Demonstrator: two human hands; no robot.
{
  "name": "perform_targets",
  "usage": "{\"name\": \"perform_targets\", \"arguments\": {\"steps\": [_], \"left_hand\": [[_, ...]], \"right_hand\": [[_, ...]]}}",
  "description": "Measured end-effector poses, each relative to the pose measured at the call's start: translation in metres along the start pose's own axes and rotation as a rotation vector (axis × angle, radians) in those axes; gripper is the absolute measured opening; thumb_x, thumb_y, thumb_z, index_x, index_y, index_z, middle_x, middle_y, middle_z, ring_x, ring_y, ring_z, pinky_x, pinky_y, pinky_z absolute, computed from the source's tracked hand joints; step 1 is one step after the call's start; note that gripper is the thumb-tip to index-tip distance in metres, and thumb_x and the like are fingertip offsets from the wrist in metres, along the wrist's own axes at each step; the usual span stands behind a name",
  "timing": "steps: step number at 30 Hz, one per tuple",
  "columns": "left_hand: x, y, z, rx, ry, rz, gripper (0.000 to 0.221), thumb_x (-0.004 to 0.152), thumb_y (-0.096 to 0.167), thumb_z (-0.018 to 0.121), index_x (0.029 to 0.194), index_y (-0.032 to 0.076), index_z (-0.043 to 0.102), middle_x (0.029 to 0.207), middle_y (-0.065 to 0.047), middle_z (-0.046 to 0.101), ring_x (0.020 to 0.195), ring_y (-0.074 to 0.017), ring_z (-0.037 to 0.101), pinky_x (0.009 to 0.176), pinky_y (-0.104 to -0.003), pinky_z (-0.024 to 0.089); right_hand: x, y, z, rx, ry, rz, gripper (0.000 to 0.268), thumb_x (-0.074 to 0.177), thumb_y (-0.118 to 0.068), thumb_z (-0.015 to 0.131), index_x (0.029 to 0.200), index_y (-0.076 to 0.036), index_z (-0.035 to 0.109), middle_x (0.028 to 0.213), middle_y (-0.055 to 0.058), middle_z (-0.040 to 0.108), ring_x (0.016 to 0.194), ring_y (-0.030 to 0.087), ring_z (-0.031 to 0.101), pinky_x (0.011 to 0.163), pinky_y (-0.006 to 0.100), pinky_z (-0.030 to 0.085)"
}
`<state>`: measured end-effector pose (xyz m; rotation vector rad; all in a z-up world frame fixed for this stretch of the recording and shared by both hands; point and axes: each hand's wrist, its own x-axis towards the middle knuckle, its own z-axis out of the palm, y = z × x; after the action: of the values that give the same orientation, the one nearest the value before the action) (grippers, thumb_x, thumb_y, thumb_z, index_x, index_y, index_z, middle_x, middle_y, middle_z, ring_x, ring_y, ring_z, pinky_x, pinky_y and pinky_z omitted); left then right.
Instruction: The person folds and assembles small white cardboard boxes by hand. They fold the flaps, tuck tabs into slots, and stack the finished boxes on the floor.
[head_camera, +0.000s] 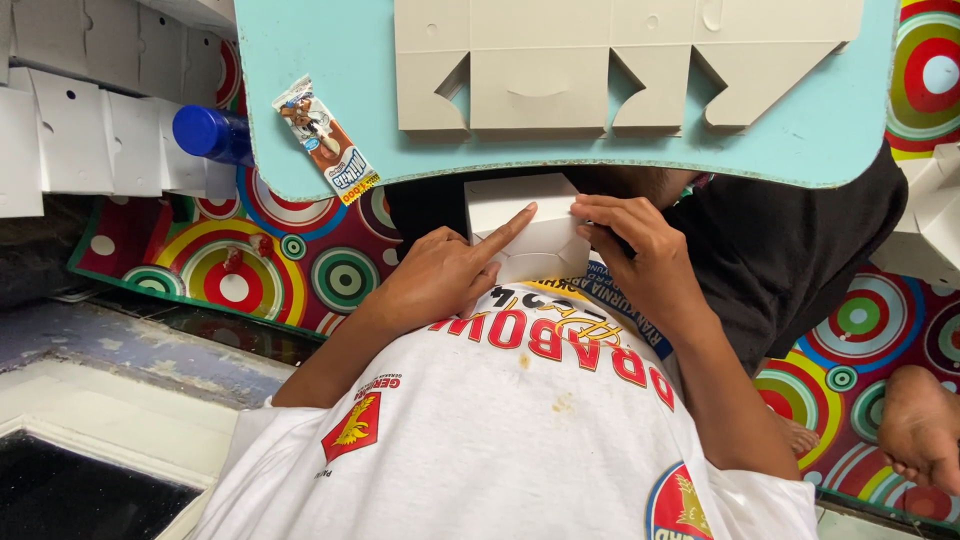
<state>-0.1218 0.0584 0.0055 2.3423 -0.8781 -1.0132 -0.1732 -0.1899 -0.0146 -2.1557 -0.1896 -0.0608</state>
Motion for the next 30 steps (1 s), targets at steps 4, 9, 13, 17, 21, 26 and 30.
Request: {"name": "perform_targets", "arguments": {"steps": [4,9,13,17,21,26,30], "left_hand": [[0.0,-0.002,0.003,0.008,-0.005,0.0,0.072,0.1,0.017,0.053,0.166,0.02,0.022,0.089,-0.024,0.079,0.105,-0.0405,0.074,0.108,-0.05,0.042],[0.0,0.002,-0.001,0.013,-0.006,0.038,0.068,0.1,0.014,0.055,0.163,0.022,0.032,0.086,-0.02,0.079,0.098,-0.0362,0.076,0.107,-0.049,0.043],[-0.001,0.004,-0.003,0.013,-0.01,0.04,0.067,0.1,0.014,0.055,0.162,0.022,0.033,0.085,-0.019,0.079,0.097,-0.0356,0.076,0.107,-0.048,0.043],[-0.002,0.002,-0.006,-0.002,-0.001,0.05,0.067,0.1,0.014,0.053,0.162,0.022,0.032,0.074,-0.017,0.077,0.088,-0.036,0.075,0.106,-0.047,0.044],[0.0,0.0,-0.004,-0.013,-0.015,0.092,0.066,0.1,0.013,0.05,0.162,0.024,0.032,0.066,-0.015,0.075,0.079,-0.0356,0.076,0.106,-0.046,0.045],[-0.009,0.006,-0.014,-0.013,-0.001,0.129,0.061,0.101,0.013,0.049,0.16,0.024,0.037,0.066,-0.017,0.075,0.079,-0.0365,0.077,0.105,-0.046,0.046],[-0.024,0.015,-0.028,-0.019,-0.056,0.138,0.058,0.102,0.016,0.046,0.158,0.027,0.04,0.063,-0.02,0.075,0.079,-0.037,0.078,0.104,-0.046,0.047]], "right_hand": [[-0.006,0.005,-0.002,-0.016,-0.026,-0.012,0.014,0.101,-0.005,0.071,0.113,-0.008,0.077,0.11,0.008,0.077,0.107,0.029,0.069,0.091,0.038,0.053],[-0.016,0.017,-0.001,-0.042,-0.01,-0.06,0.008,0.097,-0.009,0.076,0.106,-0.008,0.078,0.108,0.008,0.079,0.113,0.031,0.068,0.097,0.041,0.051],[-0.015,0.012,-0.002,-0.015,-0.035,0.004,0.011,0.097,-0.013,0.076,0.108,-0.01,0.079,0.107,0.006,0.079,0.112,0.028,0.069,0.097,0.038,0.052],[-0.015,0.036,0.013,0.339,-0.027,0.362,0.037,0.103,-0.025,0.064,0.136,-0.008,0.063,0.133,0.015,0.064,0.123,0.031,0.06,0.099,0.043,0.054],[-0.01,0.047,0.021,0.699,-0.119,0.85,0.065,0.103,-0.061,0.045,0.135,-0.006,0.057,0.141,0.023,0.06,0.125,0.04,0.061,0.106,0.056,0.05],[-0.011,0.043,0.017,0.704,-0.244,0.857,0.08,0.1,-0.057,0.053,0.16,-0.009,0.03,0.157,0.029,0.038,0.142,0.046,0.043,0.114,0.059,0.038],[0.004,-0.017,-0.003,0.675,-0.321,0.864,0.09,0.098,-0.052,0.056,0.166,-0.012,0.012,0.159,0.035,0.026,0.148,0.049,0.032,0.12,0.061,0.029]]}}
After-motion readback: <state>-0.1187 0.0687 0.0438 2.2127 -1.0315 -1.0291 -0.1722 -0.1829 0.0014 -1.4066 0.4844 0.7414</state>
